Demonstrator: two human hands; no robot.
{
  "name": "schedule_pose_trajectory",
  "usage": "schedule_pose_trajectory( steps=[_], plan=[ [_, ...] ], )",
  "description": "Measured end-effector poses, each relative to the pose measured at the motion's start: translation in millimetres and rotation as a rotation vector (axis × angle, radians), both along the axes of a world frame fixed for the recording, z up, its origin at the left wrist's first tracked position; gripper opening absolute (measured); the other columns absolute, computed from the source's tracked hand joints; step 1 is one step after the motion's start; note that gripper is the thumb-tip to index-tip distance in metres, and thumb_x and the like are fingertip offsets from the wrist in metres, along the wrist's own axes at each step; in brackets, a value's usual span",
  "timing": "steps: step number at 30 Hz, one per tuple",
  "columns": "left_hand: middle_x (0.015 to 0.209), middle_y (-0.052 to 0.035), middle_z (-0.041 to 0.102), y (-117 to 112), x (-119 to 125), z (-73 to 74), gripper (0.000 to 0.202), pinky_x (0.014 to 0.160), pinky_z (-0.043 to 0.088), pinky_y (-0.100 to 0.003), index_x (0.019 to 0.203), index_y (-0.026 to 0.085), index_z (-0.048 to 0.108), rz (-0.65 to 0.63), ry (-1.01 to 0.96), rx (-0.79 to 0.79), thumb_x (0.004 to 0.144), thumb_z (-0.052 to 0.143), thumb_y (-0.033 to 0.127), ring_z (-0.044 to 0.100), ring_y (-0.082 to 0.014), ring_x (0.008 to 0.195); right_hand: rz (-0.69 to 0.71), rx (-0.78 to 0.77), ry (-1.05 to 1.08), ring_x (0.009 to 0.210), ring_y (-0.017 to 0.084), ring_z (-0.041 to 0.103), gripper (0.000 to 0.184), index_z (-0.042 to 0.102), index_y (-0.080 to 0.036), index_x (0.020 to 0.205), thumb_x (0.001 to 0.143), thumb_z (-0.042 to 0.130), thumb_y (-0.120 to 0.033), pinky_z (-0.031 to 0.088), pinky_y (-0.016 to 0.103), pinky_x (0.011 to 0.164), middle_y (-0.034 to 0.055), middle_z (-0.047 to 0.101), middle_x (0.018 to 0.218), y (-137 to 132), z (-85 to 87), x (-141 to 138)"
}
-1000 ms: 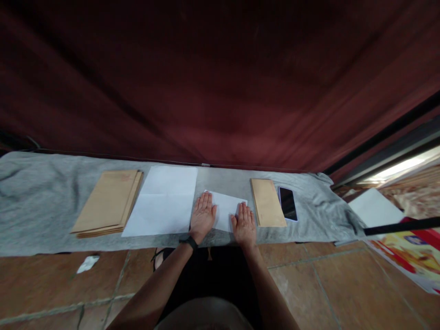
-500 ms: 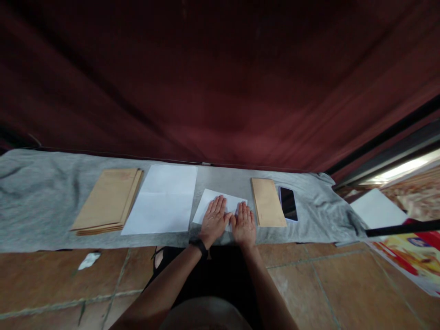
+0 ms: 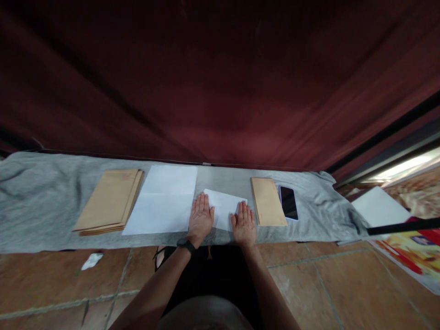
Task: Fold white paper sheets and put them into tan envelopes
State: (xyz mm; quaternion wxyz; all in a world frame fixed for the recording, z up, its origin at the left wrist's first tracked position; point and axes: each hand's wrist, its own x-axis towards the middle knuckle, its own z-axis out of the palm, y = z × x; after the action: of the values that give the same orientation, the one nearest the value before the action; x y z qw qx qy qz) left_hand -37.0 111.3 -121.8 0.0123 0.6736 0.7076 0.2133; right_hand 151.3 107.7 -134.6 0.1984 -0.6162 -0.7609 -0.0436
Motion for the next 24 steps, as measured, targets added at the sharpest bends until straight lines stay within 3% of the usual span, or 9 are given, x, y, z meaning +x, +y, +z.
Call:
schedule_pose_trajectory(
  steps=[5,10,13,19,24],
  plan=[
    [0.159,-0.0248,0.029,-4.2,3.3,7.0,0.058,0.122,0.023,-0.051,0.149,-0.003,0.033,0.01,0.018,-0.009,0.1,0.03,0.03,0.02,-0.0322,0.151,-0.009,-0.005,-0.005,0.143,0.031,0.037,0.062,0.031,-0.005,0.153,0.104,0.031,-0.042,0.03,0.048,0.114,0.0201,0.041,0.154,0.0,-0.6,-1.2],
    [0.16,-0.0137,0.033,-11.8,30.3,11.8,0.056,0.123,0.025,-0.045,0.152,0.009,0.033,-0.231,0.046,-0.015,0.1,0.032,0.032,0.022,-0.0244,0.151,-0.005,0.006,0.001,0.143,0.032,0.037,0.062,0.032,-0.004,0.153,0.103,0.034,-0.041,0.03,0.049,0.114,0.021,0.041,0.154,-0.6,0.0,-1.5],
    [0.158,-0.0137,0.037,-15.2,39.6,10.0,0.057,0.123,0.026,-0.046,0.152,0.009,0.034,-0.259,0.07,-0.037,0.101,0.033,0.035,0.026,-0.024,0.15,-0.006,0.002,0.0,0.143,0.032,0.037,0.062,0.032,-0.005,0.153,0.103,0.035,-0.041,0.031,0.049,0.114,0.021,0.041,0.154,-0.5,0.9,-1.4],
    [0.158,-0.0151,0.036,-20.5,19.6,5.4,0.059,0.123,0.025,-0.046,0.152,0.008,0.035,-0.2,0.097,-0.035,0.1,0.035,0.037,0.026,-0.0249,0.15,-0.002,0.012,0.003,0.143,0.032,0.037,0.062,0.033,-0.005,0.153,0.103,0.033,-0.042,0.032,0.049,0.113,0.0206,0.041,0.154,-1.3,-0.5,-1.1],
    [0.158,-0.0149,0.036,-41.8,2.8,7.4,0.058,0.122,0.026,-0.048,0.151,0.01,0.037,-0.199,0.116,-0.027,0.101,0.035,0.038,0.027,-0.0258,0.15,0.004,-0.021,0.024,0.143,0.032,0.037,0.061,0.036,-0.006,0.151,0.102,0.034,-0.042,0.033,0.049,0.113,0.0198,0.043,0.153,2.8,0.8,1.9]
  ],
)
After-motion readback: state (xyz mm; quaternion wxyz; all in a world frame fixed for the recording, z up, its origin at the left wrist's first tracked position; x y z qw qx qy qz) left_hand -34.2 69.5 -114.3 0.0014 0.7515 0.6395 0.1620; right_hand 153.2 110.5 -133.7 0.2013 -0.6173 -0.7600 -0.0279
